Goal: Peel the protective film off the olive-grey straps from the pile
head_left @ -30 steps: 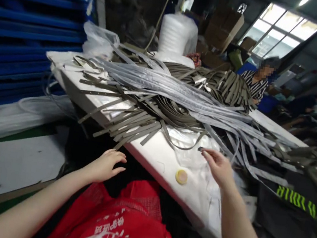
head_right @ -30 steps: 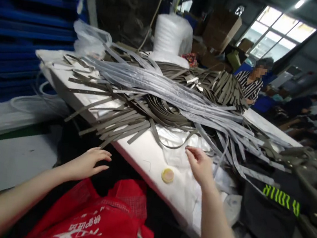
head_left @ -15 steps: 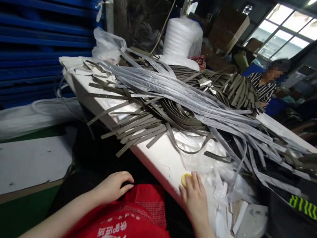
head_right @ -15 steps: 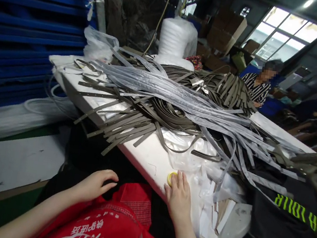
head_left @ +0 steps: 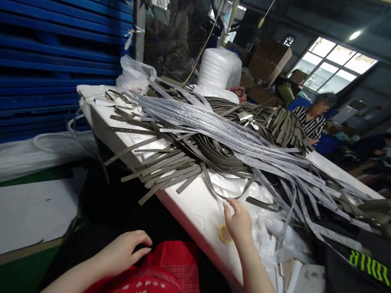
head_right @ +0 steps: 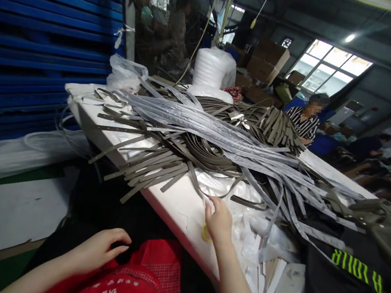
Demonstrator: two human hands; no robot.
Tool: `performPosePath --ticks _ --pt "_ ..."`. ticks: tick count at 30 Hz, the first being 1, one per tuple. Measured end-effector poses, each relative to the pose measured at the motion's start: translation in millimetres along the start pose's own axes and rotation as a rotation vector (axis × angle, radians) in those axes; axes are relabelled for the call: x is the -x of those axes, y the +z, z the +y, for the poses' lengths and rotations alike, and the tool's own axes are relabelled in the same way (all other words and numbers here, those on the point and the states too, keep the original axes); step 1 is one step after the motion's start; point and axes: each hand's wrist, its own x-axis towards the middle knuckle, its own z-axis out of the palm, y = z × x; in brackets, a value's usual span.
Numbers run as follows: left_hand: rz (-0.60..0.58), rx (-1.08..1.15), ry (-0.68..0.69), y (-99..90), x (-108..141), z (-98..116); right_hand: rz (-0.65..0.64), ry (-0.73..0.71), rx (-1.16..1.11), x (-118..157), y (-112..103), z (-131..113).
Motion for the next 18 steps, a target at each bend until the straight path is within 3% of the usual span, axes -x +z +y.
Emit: performPosePath --ticks 5,8,13,18 --pt "0.016 0.010 0.004 4.7 0 0 -0.084 0.101 0.108 -70 7 5" --pt "0.019 0.014 -0.001 7.7 0 1 -0.131 0.131 0.183 -98 20 7" --pt "0.031 0.013 -0.018 8.4 3 -2 -0.188 0.137 0.287 -115 36 9" --pt "0.035 0.022 -0.035 4.8 6 -4 -0.194 0.119 0.325 -117 37 11"
